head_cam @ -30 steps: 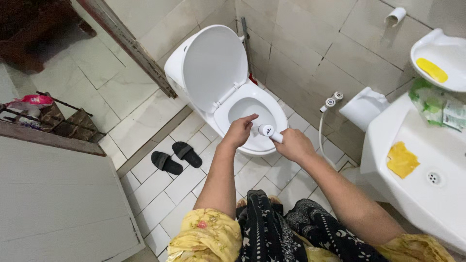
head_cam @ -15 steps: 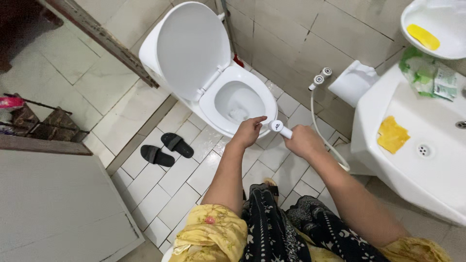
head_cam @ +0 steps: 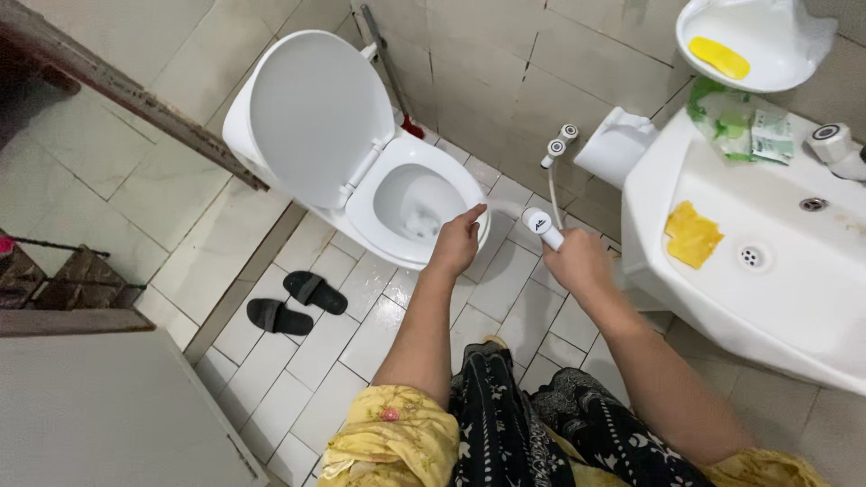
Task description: The person scrubs the toilet bowl, seat, and tank using a yellow sponge. They rinse the sponge at the sink and use a handheld bidet sprayer to rinse the toilet surfaces. The person flushes the toilet and continues wiping the exterior surfaces.
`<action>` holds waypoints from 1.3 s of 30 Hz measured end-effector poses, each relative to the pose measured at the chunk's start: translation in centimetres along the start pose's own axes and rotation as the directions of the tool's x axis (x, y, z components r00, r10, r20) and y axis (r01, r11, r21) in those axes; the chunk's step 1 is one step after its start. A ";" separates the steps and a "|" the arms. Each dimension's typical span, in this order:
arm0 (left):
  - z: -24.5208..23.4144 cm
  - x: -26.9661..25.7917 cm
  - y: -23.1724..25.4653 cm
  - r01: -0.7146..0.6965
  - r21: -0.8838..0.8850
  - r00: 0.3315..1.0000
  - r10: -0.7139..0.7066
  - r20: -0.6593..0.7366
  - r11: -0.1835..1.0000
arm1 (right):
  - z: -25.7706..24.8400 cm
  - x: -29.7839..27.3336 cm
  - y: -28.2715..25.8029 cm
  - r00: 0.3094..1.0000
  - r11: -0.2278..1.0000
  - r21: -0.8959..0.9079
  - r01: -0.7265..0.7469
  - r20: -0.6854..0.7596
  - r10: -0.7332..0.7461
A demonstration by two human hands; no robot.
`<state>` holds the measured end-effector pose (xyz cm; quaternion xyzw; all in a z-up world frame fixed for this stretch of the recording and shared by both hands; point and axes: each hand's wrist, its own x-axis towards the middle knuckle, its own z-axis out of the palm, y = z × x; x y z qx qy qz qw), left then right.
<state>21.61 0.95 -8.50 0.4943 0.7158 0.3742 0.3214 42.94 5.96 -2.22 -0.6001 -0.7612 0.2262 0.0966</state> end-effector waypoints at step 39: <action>-12.0 -1.3 -3.6 0.159 0.532 0.919 0.073 -0.389 0.831 | 2.4 -0.5 -10.5 0.892 0.883 0.208 0.421 0.084 -0.444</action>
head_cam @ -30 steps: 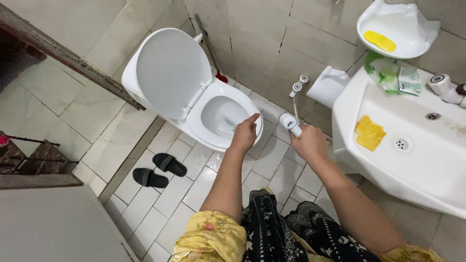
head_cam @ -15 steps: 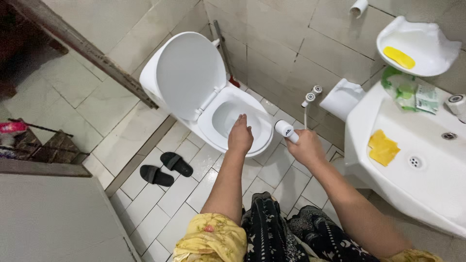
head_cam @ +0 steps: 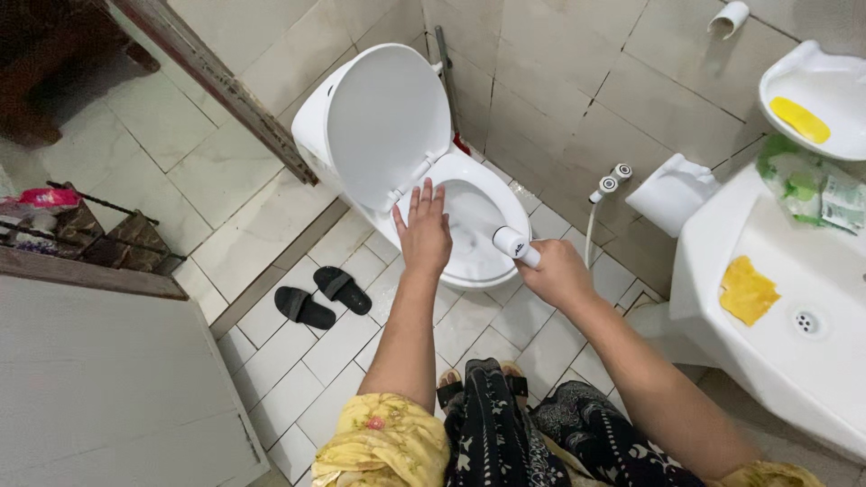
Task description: The person scrubs the toilet bowl, seat, and tank using a yellow sponge. They rinse the sponge at the sink and use a handheld bidet sprayer to rinse the toilet surfaces. The person flushes the toilet and continues wiping the exterior surfaces.
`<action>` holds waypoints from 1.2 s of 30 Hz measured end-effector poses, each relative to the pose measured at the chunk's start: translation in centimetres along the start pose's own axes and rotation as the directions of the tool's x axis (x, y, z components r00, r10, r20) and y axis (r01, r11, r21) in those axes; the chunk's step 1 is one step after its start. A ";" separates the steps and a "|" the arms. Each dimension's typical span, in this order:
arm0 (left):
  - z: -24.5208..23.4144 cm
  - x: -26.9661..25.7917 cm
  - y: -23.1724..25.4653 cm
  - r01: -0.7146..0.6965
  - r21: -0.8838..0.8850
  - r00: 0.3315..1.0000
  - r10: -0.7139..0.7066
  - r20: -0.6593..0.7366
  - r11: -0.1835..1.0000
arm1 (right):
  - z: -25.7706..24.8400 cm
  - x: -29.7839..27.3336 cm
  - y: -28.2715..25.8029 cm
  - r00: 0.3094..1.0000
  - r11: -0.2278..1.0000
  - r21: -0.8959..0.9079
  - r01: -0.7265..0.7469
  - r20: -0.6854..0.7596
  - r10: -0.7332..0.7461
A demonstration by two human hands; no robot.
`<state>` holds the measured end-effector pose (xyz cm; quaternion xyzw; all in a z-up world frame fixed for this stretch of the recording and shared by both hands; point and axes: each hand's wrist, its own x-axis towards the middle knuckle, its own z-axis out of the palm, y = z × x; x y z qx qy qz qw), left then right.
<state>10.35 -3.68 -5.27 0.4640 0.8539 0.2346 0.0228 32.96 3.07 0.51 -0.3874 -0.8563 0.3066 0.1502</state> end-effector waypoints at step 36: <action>5.7 -2.4 0.0 -0.085 -0.317 0.982 0.133 0.132 0.945 | 2.1 -4.0 3.1 0.983 0.983 0.035 -0.182 -0.013 0.182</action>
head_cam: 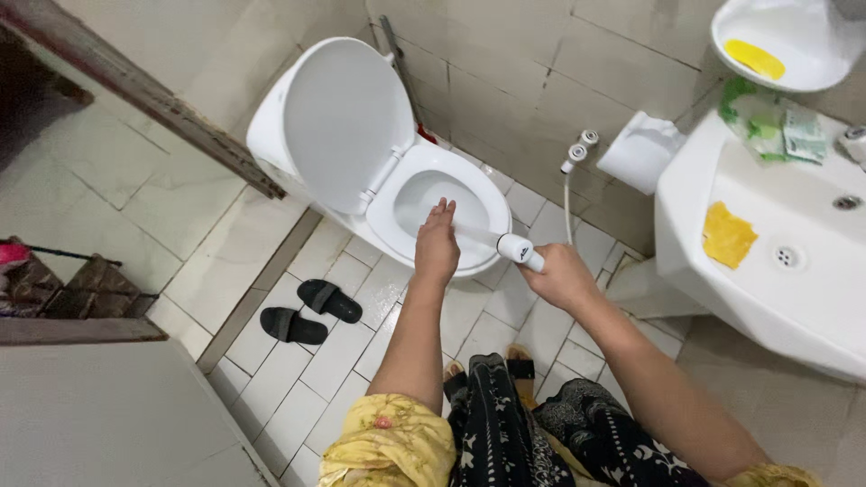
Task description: The person scrubs the toilet bowl, seat, and tank using a yellow sponge. They rinse the sponge at the sink and use a handheld bidet sprayer to rinse the toilet surfaces. The person flushes the toilet and continues wiping the exterior surfaces.
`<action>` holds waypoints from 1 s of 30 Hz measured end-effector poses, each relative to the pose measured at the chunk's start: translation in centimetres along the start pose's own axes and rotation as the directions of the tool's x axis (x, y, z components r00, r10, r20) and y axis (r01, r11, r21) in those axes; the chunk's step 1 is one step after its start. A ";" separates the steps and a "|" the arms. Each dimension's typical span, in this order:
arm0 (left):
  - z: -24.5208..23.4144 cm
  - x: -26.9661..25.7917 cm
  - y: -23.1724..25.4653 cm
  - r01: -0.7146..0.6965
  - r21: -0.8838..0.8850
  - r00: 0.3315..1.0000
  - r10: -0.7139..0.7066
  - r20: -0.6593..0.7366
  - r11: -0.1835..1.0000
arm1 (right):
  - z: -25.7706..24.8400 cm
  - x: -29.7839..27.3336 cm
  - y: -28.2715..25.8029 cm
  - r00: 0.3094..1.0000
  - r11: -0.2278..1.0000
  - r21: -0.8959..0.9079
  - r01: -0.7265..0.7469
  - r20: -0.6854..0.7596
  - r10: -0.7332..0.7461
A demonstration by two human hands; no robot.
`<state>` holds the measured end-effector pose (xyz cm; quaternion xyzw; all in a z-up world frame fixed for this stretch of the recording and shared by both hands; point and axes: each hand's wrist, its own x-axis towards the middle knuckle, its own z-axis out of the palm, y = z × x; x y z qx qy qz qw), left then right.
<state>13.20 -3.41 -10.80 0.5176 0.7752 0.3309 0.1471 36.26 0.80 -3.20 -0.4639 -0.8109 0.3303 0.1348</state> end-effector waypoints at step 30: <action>-1.9 10.4 12.2 -0.279 0.017 0.937 0.276 -0.213 0.960 | -8.1 10.3 0.8 0.887 0.882 0.470 0.036 -0.421 0.189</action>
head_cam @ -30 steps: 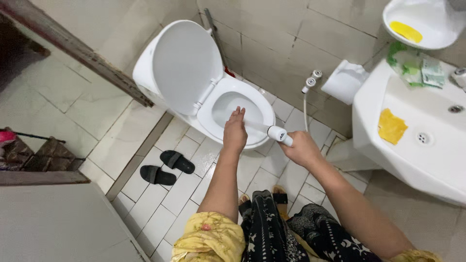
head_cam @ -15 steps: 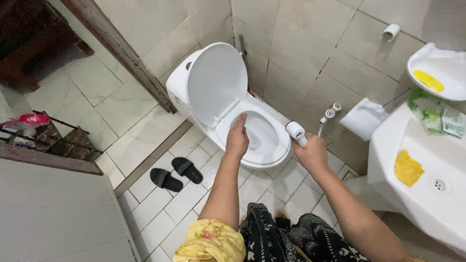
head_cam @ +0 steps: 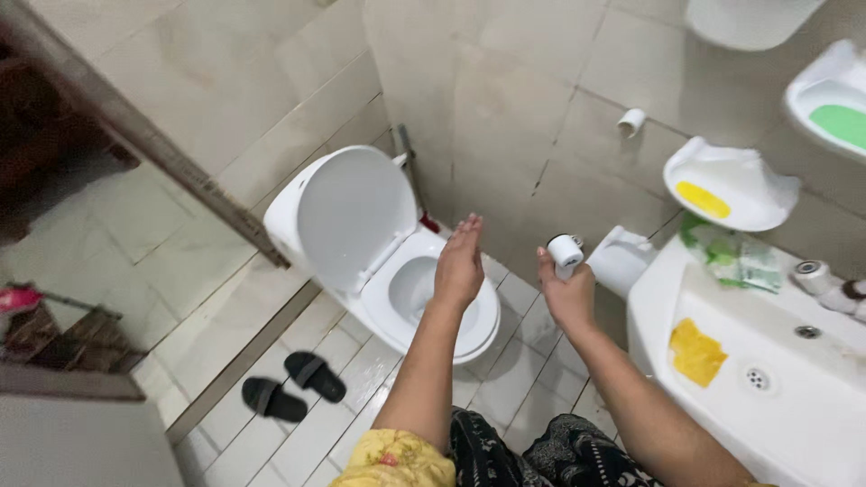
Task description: The person scrubs the toilet bowl, seat, and tank using a yellow sponge. They rinse the sponge at the sink and use a handheld bidet sprayer to rinse the toilet surfaces. The person flushes the toilet and continues wiping the exterior surfaces.
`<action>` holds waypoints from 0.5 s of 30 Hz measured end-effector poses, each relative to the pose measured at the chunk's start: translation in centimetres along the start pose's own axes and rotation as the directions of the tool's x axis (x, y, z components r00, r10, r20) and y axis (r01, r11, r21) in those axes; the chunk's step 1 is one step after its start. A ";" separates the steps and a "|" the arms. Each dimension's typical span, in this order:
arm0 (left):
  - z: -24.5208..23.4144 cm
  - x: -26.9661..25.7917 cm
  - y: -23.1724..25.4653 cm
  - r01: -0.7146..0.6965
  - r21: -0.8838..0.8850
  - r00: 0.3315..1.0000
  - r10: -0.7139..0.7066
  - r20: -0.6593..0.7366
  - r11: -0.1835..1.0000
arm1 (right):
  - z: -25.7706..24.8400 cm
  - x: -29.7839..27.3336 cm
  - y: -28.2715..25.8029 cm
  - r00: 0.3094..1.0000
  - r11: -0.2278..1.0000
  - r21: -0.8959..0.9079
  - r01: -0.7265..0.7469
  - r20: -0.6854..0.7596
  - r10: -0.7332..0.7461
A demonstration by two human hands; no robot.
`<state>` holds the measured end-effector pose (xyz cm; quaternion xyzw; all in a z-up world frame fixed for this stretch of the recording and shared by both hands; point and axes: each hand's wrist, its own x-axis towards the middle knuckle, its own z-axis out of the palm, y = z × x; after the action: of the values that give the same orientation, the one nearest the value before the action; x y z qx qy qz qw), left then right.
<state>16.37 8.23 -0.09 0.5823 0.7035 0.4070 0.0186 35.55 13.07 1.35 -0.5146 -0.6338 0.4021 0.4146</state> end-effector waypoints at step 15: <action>7.4 11.5 4.9 -0.126 -0.031 0.941 0.130 0.313 0.992 | 0.3 20.2 5.2 0.906 0.906 0.291 -0.306 -0.205 0.371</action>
<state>20.27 21.87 3.05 0.6839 0.6503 0.3131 0.1066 34.33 33.75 -1.34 -0.6079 -0.4187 0.4759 0.4781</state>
